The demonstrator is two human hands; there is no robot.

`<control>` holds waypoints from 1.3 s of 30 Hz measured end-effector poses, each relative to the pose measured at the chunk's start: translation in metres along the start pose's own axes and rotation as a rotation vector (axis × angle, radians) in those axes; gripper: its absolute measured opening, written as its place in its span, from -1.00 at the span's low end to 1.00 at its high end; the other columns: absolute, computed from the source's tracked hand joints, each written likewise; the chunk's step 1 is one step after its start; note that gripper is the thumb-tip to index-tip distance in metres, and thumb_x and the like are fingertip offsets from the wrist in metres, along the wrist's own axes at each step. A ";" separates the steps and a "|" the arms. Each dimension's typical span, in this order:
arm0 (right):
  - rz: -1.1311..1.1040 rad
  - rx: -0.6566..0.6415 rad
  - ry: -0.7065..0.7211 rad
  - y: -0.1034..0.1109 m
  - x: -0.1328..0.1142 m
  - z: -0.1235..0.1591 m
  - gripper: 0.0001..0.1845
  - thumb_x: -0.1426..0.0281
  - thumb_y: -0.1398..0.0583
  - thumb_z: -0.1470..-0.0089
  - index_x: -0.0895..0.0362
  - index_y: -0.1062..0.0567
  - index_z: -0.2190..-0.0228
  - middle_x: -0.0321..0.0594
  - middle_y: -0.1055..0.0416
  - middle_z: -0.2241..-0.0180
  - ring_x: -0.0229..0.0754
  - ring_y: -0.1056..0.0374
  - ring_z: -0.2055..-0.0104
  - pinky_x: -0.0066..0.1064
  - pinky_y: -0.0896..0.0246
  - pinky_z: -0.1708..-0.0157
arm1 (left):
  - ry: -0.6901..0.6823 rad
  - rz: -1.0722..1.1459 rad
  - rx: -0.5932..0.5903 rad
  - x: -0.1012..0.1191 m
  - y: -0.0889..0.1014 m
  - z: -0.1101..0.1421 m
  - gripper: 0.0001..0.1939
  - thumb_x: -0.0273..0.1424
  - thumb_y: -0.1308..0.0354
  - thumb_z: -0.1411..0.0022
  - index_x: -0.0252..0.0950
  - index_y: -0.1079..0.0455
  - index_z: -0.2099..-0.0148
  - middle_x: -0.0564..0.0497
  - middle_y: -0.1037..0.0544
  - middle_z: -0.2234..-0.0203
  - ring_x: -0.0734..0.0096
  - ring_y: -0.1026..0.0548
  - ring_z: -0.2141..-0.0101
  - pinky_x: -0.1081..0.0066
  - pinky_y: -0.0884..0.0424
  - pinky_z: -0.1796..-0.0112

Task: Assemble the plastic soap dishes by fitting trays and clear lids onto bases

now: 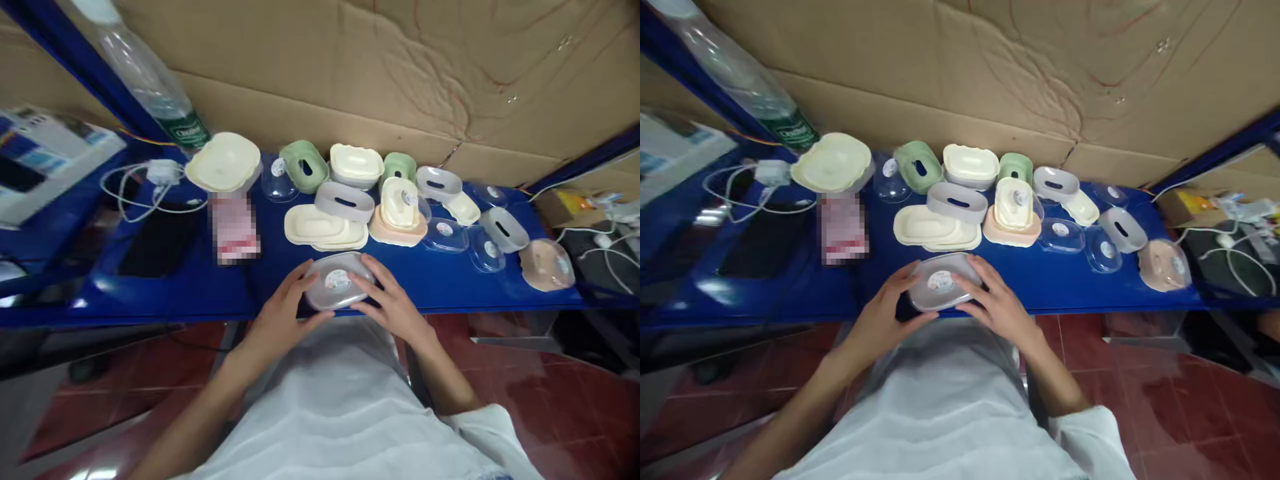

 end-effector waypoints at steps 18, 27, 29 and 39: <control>0.078 0.059 -0.088 0.007 0.003 0.016 -0.11 0.24 -0.35 -0.36 -0.27 -0.13 -0.54 -0.06 -0.13 -0.53 0.23 -0.20 -0.53 0.14 -0.35 -0.42 | 0.010 0.016 -0.087 0.003 0.000 -0.003 -0.05 -0.12 -0.37 -0.44 -0.02 0.09 -0.64 -0.25 -0.10 -0.58 -0.08 -0.23 -0.50 -0.03 -0.43 -0.35; 0.416 0.403 -0.391 0.084 0.050 0.118 -0.26 0.17 -0.42 -0.28 -0.19 -0.41 -0.41 -0.02 -0.31 -0.41 0.24 -0.38 -0.40 0.14 -0.42 -0.34 | 0.026 -0.113 -0.098 0.007 -0.002 -0.005 -0.37 -0.16 -0.18 -0.56 -0.04 -0.17 -0.56 -0.14 -0.35 -0.47 0.04 -0.44 -0.38 0.09 -0.58 -0.24; 0.513 0.495 -0.467 0.107 0.061 0.140 -0.29 0.10 -0.43 -0.25 -0.08 -0.49 -0.35 0.04 -0.34 -0.38 0.24 -0.40 -0.37 0.14 -0.41 -0.33 | 0.015 -0.123 -0.082 0.008 -0.002 -0.005 -0.42 -0.17 -0.16 -0.57 -0.06 -0.22 -0.53 -0.14 -0.38 -0.44 0.06 -0.46 -0.36 0.10 -0.58 -0.25; 0.809 0.753 -1.036 0.280 0.243 0.172 -0.08 0.04 -0.49 -0.12 0.34 -0.49 -0.32 0.43 -0.36 -0.25 0.24 -0.31 -0.33 0.02 -0.17 -0.30 | -0.068 -0.178 -0.048 0.009 -0.003 -0.006 -0.60 -0.23 -0.16 -0.58 -0.15 -0.43 -0.36 -0.16 -0.44 -0.39 0.04 -0.50 -0.32 0.08 -0.56 -0.27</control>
Point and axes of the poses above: each hand's wrist, its own z-axis away from the middle knuckle, its own y-axis out of the back of the hand, x = y × z, the point moved 7 cm from there along -z, towards the middle knuckle
